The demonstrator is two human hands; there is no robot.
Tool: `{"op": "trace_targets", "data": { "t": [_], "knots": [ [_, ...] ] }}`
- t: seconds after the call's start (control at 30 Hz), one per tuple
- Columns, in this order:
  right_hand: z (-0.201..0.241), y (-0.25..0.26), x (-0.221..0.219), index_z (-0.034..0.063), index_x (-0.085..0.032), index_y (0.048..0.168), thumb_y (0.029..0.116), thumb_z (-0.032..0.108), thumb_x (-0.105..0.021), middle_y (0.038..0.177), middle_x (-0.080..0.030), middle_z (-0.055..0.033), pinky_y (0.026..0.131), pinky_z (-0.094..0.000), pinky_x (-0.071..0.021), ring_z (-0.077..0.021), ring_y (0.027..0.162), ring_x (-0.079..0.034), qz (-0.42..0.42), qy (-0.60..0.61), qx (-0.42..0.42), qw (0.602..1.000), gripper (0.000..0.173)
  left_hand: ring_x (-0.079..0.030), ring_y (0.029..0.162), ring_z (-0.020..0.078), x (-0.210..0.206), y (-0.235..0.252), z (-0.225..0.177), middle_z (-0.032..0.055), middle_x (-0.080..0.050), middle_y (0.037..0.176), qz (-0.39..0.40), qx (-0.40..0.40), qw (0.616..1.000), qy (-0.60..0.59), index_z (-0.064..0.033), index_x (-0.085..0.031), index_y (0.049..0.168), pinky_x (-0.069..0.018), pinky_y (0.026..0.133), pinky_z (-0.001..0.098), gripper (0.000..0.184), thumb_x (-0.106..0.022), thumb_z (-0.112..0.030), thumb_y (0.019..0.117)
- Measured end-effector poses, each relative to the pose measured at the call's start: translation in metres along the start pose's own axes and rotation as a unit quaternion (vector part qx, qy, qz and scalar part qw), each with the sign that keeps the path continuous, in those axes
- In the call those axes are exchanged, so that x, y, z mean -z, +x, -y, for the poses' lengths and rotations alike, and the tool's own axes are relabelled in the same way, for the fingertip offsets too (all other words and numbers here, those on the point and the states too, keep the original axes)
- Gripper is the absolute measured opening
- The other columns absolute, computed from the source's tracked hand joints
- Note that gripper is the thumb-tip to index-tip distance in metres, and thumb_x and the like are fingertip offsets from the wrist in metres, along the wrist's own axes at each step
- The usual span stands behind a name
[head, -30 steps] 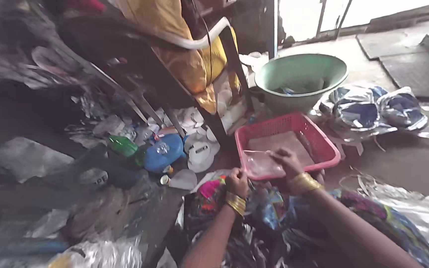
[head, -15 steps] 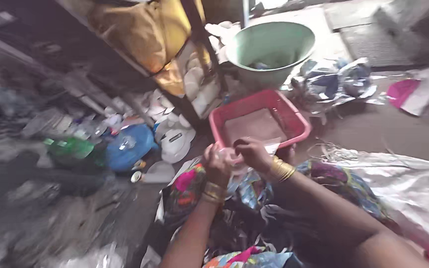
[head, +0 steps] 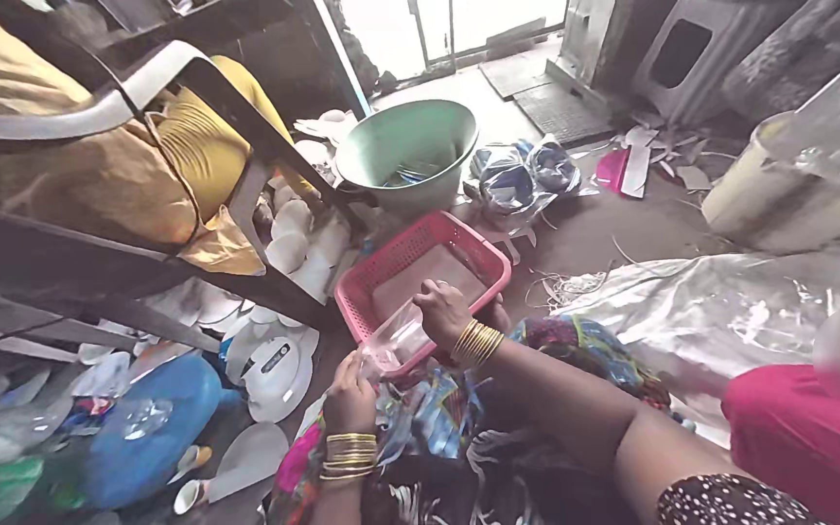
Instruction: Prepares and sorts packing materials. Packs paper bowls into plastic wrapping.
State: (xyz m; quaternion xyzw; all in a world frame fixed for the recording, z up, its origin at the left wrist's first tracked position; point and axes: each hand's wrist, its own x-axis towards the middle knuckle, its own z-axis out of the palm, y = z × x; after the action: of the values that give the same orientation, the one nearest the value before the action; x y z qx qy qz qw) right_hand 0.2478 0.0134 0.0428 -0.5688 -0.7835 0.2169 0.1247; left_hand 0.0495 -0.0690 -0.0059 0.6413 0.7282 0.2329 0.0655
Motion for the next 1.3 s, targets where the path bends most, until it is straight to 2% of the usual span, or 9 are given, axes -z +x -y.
{"op": "trace_targets", "data": {
  "t": [0.13, 0.2, 0.3, 0.4, 0.53, 0.67, 0.8, 1.03, 1.3],
  "knots": [
    [-0.009, -0.002, -0.022, 0.0051, -0.078, 0.110, 0.0952, 0.002, -0.055, 0.125, -0.069, -0.0228, 0.088, -0.0523, -0.0561, -0.0404, 0.110, -0.069, -0.218, 0.068, 0.104, 0.968, 0.027, -0.066, 0.117, 0.0482, 0.028, 0.023, -0.001, 0.0278, -0.059, 0.141, -0.110, -0.038, 0.993, -0.005, 0.0092, -0.066, 0.128, -0.0510, 0.095, 0.0629, 0.034, -0.052, -0.003, 0.0992],
    [-0.009, 0.002, -0.034, 0.0086, -0.080, 0.109, 0.0936, 0.007, -0.062, 0.125, -0.071, -0.0203, 0.076, -0.0450, -0.0602, -0.0344, 0.092, -0.074, -0.379, 0.080, 0.202, 0.900, 0.023, -0.067, 0.117, 0.0455, 0.040, 0.031, 0.003, 0.0343, -0.063, 0.131, -0.292, -0.157, 0.943, -0.024, 0.0154, -0.070, 0.110, -0.0546, 0.098, 0.0491, 0.033, -0.056, -0.011, 0.0961],
    [-0.002, 0.004, -0.031, 0.0067, -0.079, 0.103, 0.0941, 0.008, -0.064, 0.126, -0.072, -0.0178, 0.073, -0.0372, -0.0590, -0.0280, 0.090, -0.074, -0.454, 0.069, 0.281, 0.842, 0.018, -0.057, 0.131, 0.0375, 0.055, 0.025, -0.005, 0.0403, -0.058, 0.131, -0.396, -0.249, 0.883, -0.037, 0.0182, -0.057, 0.128, -0.0428, 0.111, 0.0340, 0.047, -0.057, -0.022, 0.1040],
    [-0.015, 0.017, -0.048, 0.0067, -0.079, 0.107, 0.0940, 0.003, -0.060, 0.122, -0.074, -0.0147, 0.082, -0.0431, -0.0604, -0.0321, 0.101, -0.074, -0.312, 0.056, 0.223, 0.922, 0.023, -0.067, 0.111, 0.0495, 0.011, 0.011, 0.009, 0.0384, -0.066, 0.118, -0.284, -0.153, 0.946, 0.018, 0.0194, -0.067, 0.111, -0.0546, 0.095, 0.0539, 0.035, -0.055, -0.011, 0.0970],
    [-0.035, 0.037, -0.037, 0.0062, -0.074, 0.120, 0.0969, 0.007, -0.058, 0.140, -0.062, -0.0188, 0.107, -0.0615, -0.0424, -0.0385, 0.131, -0.057, 0.179, 0.075, 0.063, 0.979, 0.029, -0.071, 0.104, 0.0491, -0.018, 0.018, 0.027, 0.0296, -0.068, 0.126, -0.023, -0.034, 0.999, -0.005, 0.0105, -0.070, 0.121, -0.0542, 0.087, 0.0665, 0.031, -0.058, 0.004, 0.0921],
    [-0.051, 0.057, 0.005, -0.0001, -0.076, 0.106, 0.0940, 0.003, -0.060, 0.125, -0.070, -0.0167, 0.106, -0.0470, -0.0482, -0.0281, 0.121, -0.065, -0.010, 0.173, 0.056, 0.983, 0.021, -0.072, 0.099, 0.0478, -0.024, 0.028, 0.033, 0.0299, -0.069, 0.120, -0.043, -0.065, 0.996, -0.048, 0.0107, -0.072, 0.113, -0.0563, 0.082, 0.0641, 0.030, -0.062, 0.004, 0.0861],
    [-0.116, 0.107, 0.031, -0.0012, -0.070, 0.120, 0.0967, 0.009, -0.064, 0.118, -0.070, -0.0222, 0.095, -0.0564, -0.0535, -0.0374, 0.108, -0.068, -0.185, 0.114, -0.056, 0.974, 0.026, -0.072, 0.101, 0.0460, -0.030, 0.037, 0.035, 0.0295, -0.069, 0.121, 0.029, -0.059, 0.995, -0.078, 0.0113, -0.072, 0.109, -0.0567, 0.083, 0.0632, 0.026, -0.068, 0.002, 0.0850],
    [-0.235, 0.176, 0.043, -0.0003, -0.034, 0.157, 0.0930, 0.043, -0.070, 0.159, -0.037, -0.0270, 0.116, -0.0634, -0.0313, -0.0449, 0.146, -0.037, -0.144, -0.138, -0.333, 0.922, 0.085, -0.073, 0.093, 0.0426, -0.038, 0.055, 0.041, 0.0279, -0.070, 0.117, 0.043, -0.036, 0.994, -0.093, 0.0104, -0.073, 0.103, -0.0581, 0.079, 0.0589, 0.022, -0.068, -0.001, 0.0851],
    [-0.264, 0.179, 0.034, 0.0018, -0.062, 0.136, 0.0973, 0.029, -0.065, 0.138, -0.059, -0.0277, 0.100, -0.0639, -0.0464, -0.0459, 0.130, -0.055, -0.157, -0.195, -0.297, 0.922, 0.047, -0.073, 0.093, 0.0404, -0.046, 0.059, 0.048, 0.0271, -0.069, 0.120, 0.035, -0.039, 0.994, -0.097, 0.0097, -0.073, 0.103, -0.0587, 0.076, 0.0551, 0.029, -0.063, -0.010, 0.0845]
  ]
}}
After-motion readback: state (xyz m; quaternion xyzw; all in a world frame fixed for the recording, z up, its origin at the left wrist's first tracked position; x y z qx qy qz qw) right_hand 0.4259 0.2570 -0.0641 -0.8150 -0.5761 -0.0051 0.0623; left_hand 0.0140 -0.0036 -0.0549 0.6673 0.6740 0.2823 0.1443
